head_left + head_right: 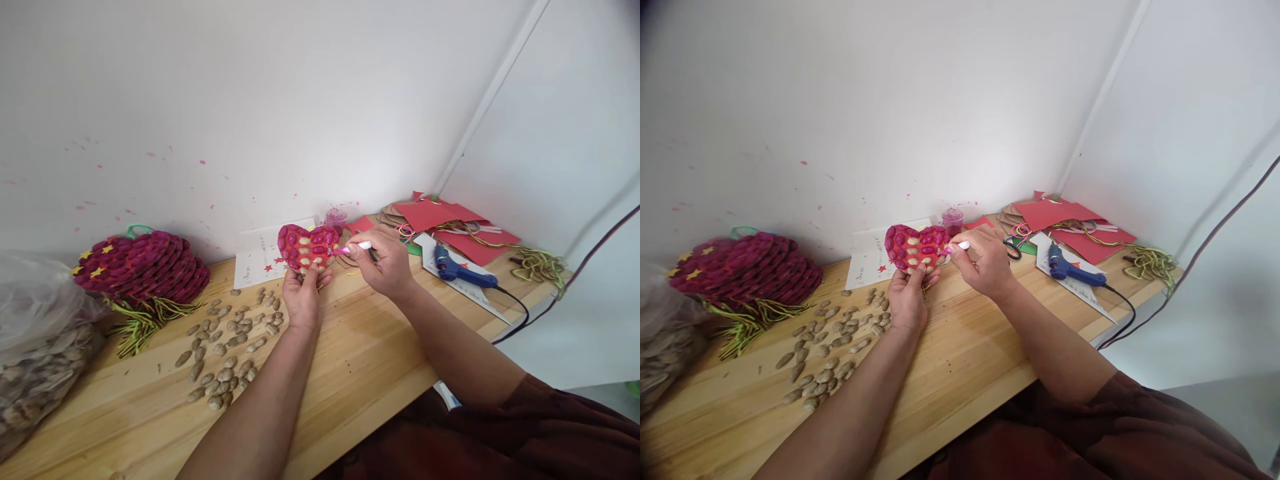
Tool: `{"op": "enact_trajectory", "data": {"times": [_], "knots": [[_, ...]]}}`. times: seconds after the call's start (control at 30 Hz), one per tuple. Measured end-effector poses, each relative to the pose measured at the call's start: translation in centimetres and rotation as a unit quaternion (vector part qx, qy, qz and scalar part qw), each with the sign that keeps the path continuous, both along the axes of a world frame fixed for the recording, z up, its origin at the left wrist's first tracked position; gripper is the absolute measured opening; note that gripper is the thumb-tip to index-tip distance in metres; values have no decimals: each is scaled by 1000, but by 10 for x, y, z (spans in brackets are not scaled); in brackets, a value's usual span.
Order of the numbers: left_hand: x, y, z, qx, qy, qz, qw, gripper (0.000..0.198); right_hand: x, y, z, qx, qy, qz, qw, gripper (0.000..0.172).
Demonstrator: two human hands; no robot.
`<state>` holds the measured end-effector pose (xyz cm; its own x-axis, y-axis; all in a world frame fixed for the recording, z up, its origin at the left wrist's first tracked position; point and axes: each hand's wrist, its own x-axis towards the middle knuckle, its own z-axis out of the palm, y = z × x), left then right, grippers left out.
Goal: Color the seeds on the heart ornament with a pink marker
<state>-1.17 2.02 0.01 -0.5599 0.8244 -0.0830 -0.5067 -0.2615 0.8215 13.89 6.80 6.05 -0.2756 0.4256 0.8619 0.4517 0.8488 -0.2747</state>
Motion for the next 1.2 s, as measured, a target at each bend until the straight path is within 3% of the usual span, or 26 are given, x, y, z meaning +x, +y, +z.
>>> {"op": "enact_trajectory", "data": {"times": [1.2], "knots": [[-2, -1, 6, 3, -34, -8, 999, 50, 2, 3, 3, -28, 74, 41, 996, 13]]}}
